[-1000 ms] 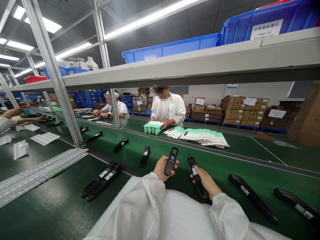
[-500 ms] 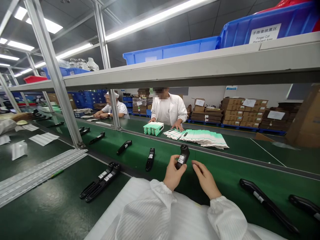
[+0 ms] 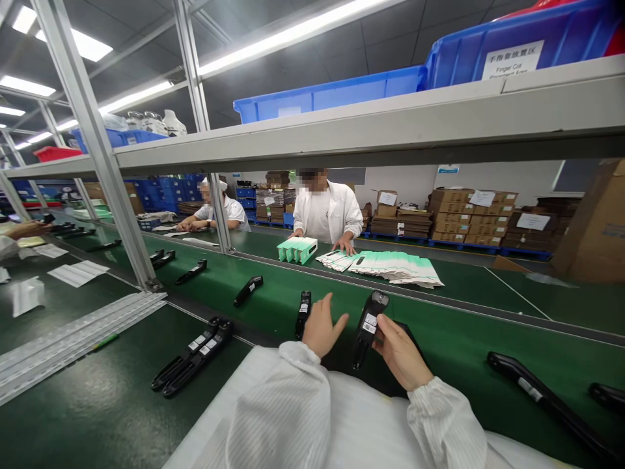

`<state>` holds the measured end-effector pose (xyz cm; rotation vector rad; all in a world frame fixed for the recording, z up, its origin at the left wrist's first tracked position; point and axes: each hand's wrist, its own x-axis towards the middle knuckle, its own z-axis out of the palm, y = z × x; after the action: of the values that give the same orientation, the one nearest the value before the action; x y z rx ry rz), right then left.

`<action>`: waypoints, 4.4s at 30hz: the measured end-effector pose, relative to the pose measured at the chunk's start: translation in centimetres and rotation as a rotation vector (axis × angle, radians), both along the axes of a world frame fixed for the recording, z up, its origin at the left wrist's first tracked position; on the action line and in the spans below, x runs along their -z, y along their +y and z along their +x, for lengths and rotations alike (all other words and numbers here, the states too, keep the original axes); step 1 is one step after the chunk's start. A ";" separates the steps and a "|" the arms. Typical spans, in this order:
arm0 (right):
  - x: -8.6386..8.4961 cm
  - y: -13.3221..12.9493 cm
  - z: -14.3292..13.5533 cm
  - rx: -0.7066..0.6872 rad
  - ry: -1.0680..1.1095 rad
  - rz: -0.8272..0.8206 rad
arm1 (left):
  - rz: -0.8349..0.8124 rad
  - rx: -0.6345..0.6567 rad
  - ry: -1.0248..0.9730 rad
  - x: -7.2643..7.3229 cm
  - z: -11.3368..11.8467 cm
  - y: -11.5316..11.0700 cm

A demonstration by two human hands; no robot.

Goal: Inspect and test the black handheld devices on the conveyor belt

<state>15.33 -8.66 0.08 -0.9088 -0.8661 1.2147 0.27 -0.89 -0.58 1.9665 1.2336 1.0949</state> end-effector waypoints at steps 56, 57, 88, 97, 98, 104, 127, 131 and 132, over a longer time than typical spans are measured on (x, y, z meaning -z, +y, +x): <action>0.9 0.2 0.0 0.023 -0.022 -0.014 | -0.093 -0.388 0.717 1.4 -6.6 5.7; 0.9 0.2 -0.1 0.028 -0.020 -0.021 | -0.154 -0.422 0.729 1.6 -7.2 6.1; 6.0 2.8 3.6 0.332 -1.036 -0.110 | -1.032 0.517 -0.949 -1.2 1.8 -2.5; 2.3 1.5 1.3 0.219 -0.595 0.081 | -0.261 0.145 -0.585 -0.7 3.0 -3.4; 1.9 1.3 0.9 0.156 -0.460 0.046 | -0.165 0.142 -0.531 -0.6 3.0 -3.5; 0.3 0.3 -0.8 0.016 -0.044 0.056 | -0.029 0.219 -0.404 -0.4 3.2 -4.5; 1.0 0.2 -0.4 -0.056 -0.022 -0.043 | -0.741 -0.007 -0.961 0.3 1.4 -0.8; 1.4 0.4 -0.3 -0.041 -0.039 -0.076 | -0.736 0.001 -0.940 0.5 1.4 -0.8; 1.6 0.5 -0.3 -0.027 -0.050 -0.093 | -0.736 0.005 -0.937 0.5 1.4 -0.8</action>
<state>15.05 -8.20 -1.48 -1.0084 -0.8704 1.2686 1.65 -1.70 -1.07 0.7382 0.8851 1.1215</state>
